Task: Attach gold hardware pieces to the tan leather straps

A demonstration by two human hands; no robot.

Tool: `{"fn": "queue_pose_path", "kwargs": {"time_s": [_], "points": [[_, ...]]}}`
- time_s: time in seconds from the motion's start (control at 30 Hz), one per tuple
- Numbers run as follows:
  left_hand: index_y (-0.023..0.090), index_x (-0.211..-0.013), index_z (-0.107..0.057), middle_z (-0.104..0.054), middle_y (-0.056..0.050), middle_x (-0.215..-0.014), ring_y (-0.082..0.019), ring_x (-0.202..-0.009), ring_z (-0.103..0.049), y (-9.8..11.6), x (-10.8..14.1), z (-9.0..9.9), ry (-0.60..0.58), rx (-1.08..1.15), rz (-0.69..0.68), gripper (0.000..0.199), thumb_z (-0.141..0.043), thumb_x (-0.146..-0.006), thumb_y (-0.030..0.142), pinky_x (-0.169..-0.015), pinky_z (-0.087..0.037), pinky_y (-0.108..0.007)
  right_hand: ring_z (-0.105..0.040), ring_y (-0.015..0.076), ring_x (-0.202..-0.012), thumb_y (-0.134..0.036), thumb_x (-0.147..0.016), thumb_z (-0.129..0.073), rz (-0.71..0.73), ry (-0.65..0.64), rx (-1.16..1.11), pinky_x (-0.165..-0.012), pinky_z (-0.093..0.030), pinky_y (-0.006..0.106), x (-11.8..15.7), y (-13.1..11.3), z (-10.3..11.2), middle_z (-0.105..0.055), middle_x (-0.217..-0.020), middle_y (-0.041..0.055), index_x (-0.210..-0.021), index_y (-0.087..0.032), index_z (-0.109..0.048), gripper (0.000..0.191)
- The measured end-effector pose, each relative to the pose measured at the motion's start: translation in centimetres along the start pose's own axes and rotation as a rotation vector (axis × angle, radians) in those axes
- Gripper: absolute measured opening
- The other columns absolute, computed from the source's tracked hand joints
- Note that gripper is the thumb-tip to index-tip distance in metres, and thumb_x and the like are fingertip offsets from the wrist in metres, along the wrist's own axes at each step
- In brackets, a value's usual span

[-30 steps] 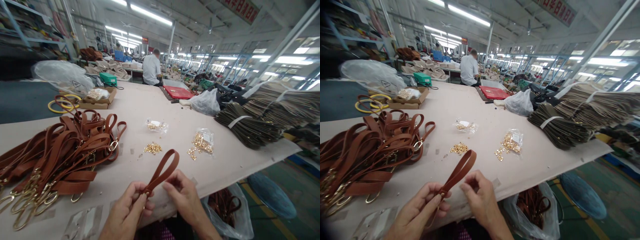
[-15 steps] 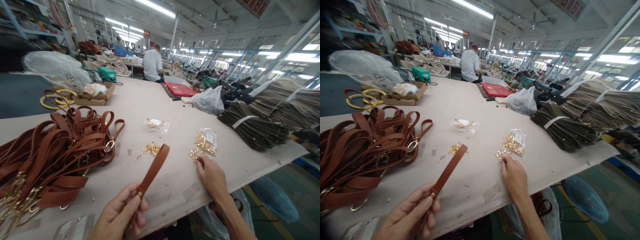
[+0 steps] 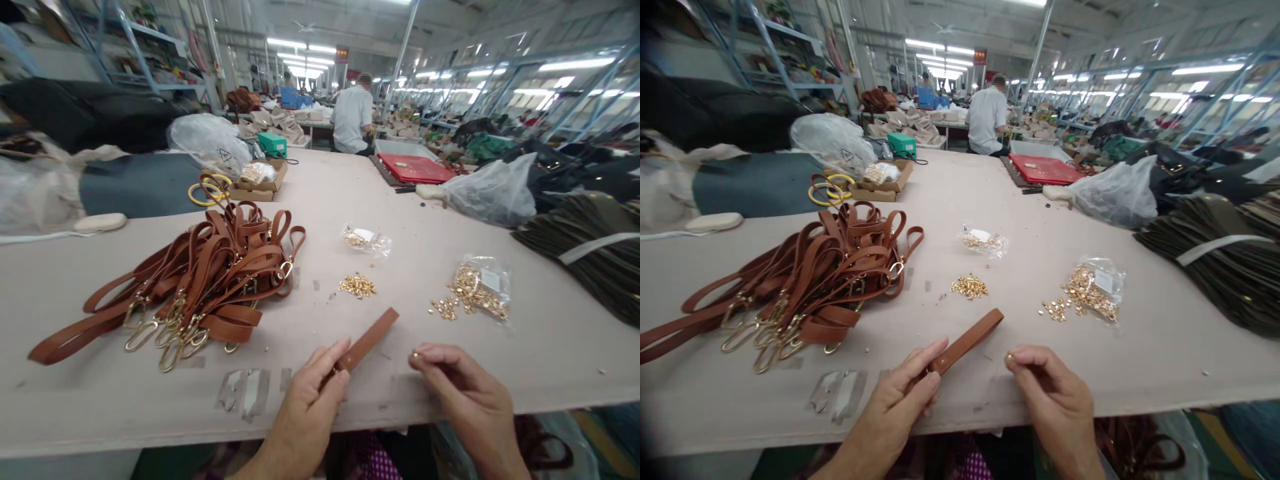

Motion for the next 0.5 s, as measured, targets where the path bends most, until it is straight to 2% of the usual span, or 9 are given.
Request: {"fn": "queue_pose_path", "kwargs": {"time_s": [0.13,0.23,0.5], "points": [[0.017,-0.12,-0.065,-0.063,-0.002,-0.084,-0.016,-0.074,-0.056,-0.2,0.0,-0.2,0.0,0.05,0.057,0.035,-0.056,-0.087,0.027,-0.068,-0.045,-0.026,-0.069,0.0191,-0.078,-0.026,-0.083,-0.069,0.138,-0.119,-0.141,-0.069,-0.057,0.027,2.4,-3.1,-3.5,-0.072,-0.082,0.0032,-0.078,-0.023,-0.068,0.006],[0.019,-0.108,-0.067,-0.067,-0.002,-0.087,-0.016,-0.074,-0.058,-0.3,0.1,-0.3,0.009,0.019,0.009,0.024,-0.055,-0.088,0.025,-0.068,-0.045,-0.026,-0.07,0.018,-0.077,-0.024,-0.085,-0.066,0.18,-0.154,-0.113,-0.069,-0.058,0.025,2.6,-4.0,-5.1,-0.073,-0.083,0.0026,-0.083,-0.024,-0.068,0.003],[0.019,-0.097,-0.064,-0.067,-0.003,-0.092,-0.018,-0.086,-0.062,-0.5,0.3,-0.5,0.042,-0.061,-0.105,0.015,-0.052,-0.09,0.018,-0.077,-0.046,-0.028,-0.072,0.0167,-0.078,-0.022,-0.086,-0.063,0.267,-0.175,0.001,-0.07,-0.058,0.023,2.8,-4.3,-6.0,-0.076,-0.085,0.0008,-0.088,-0.026,-0.067,0.005]]}}
Point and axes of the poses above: each hand's wrist, its own x-axis away from the middle knuckle, its own z-axis out of the back of the hand, y = z × x, the point moved 1 cm from there along -x, towards the middle knuckle
